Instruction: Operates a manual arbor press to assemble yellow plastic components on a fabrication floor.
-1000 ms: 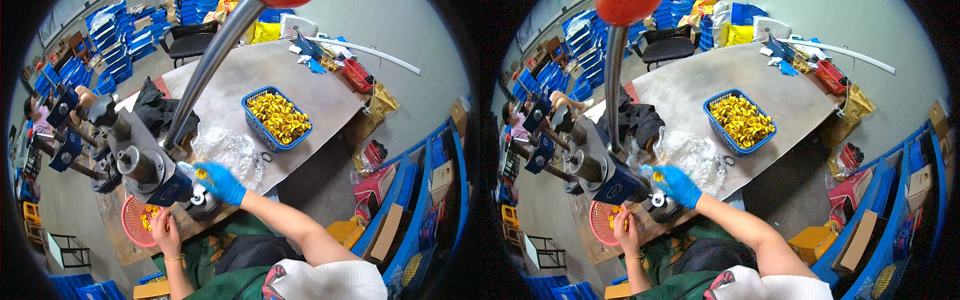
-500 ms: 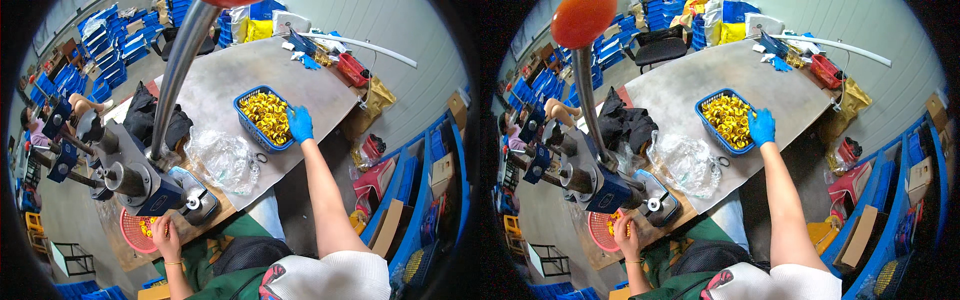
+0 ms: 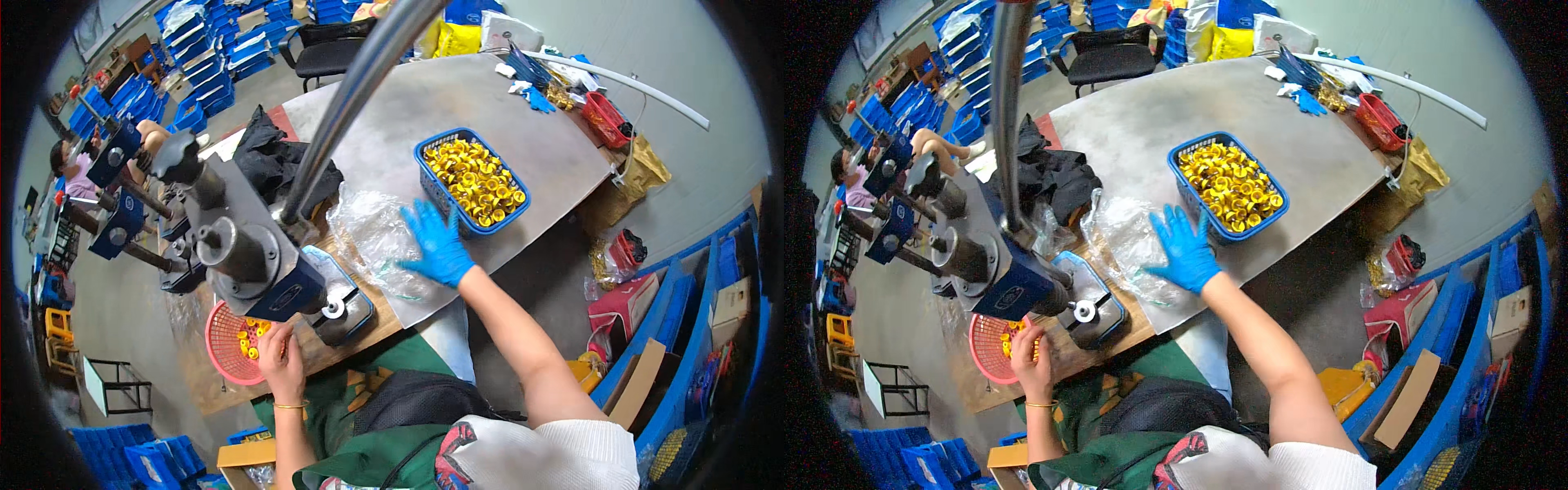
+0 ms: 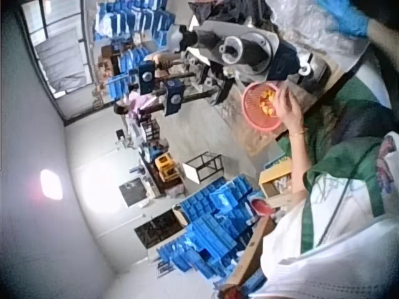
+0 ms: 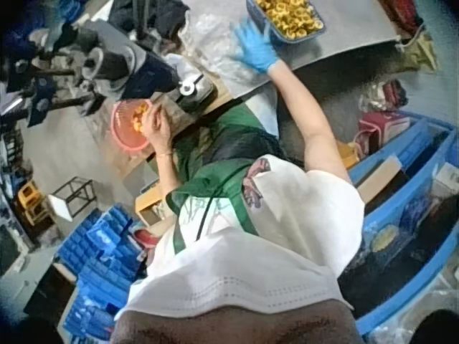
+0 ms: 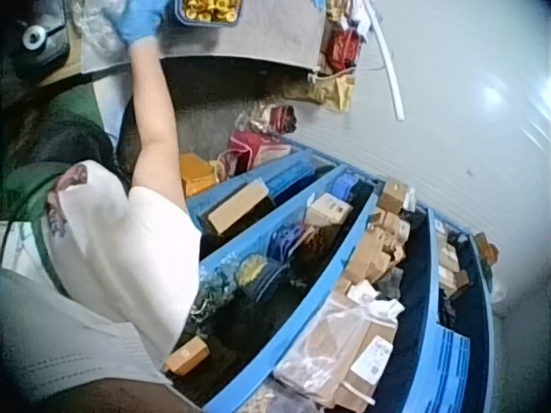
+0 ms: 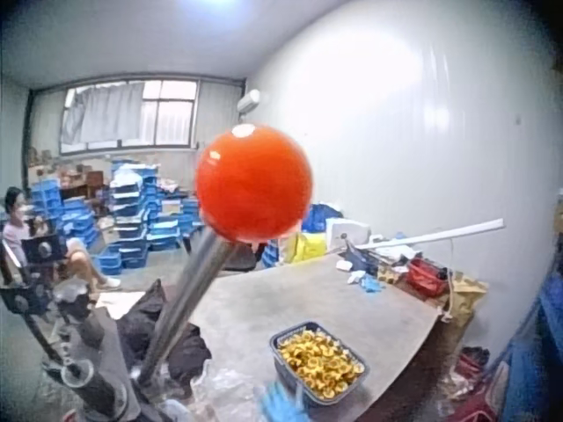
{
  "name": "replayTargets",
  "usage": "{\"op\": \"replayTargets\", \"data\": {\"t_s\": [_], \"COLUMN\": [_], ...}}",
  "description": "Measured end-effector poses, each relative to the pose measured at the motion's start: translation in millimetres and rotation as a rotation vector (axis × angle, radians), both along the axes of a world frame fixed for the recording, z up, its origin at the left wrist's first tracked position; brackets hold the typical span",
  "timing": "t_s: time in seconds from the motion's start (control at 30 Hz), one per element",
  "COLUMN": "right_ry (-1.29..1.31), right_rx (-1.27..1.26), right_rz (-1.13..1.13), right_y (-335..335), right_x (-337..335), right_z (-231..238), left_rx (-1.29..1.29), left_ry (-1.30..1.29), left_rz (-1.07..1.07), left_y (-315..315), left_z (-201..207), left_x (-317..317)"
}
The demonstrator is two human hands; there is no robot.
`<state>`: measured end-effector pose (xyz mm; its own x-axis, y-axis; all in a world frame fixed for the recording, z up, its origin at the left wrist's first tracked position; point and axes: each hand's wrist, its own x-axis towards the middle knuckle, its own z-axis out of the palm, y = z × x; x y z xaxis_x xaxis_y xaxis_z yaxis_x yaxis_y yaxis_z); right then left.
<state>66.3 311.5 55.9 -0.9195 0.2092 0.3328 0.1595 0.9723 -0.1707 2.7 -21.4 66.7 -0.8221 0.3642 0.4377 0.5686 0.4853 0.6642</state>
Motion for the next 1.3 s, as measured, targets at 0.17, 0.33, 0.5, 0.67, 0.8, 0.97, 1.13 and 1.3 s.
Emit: {"op": "replayTargets", "data": {"t_s": [0.17,0.33,0.5,0.67,0.8,0.97,1.13,1.3], "right_ry": [-0.245,0.507,0.698,0.533,0.386,0.242,0.227,0.031], "right_rx": [-0.031,-1.093,-1.027,-0.951,-1.002,-1.033,-1.148,-0.703], "right_rz": [0.029,0.058,0.333,0.411,0.367,0.23,0.035,-0.23], "right_y": [-4,11,-31,-72,-77,-61,-23,24], "right_x": [-35,-97,-204,-221,-184,-144,-48,44], "right_z": [-46,18,89,113,99,89,65,-13], "left_rx": [0.068,0.195,0.264,0.089,-0.153,-0.687,-0.456,0.137], "left_ry": [0.001,-0.101,-0.09,-0.025,-0.128,-0.652,-0.697,-1.096], "left_rz": [-0.009,0.082,0.105,0.175,0.186,0.215,0.324,0.285], "left_y": [1,-30,-40,-66,-65,1,10,-3], "left_z": [17,28,34,46,16,-24,-54,-25], "left_x": [-2,-8,-26,-88,-168,-237,-251,-261]}}
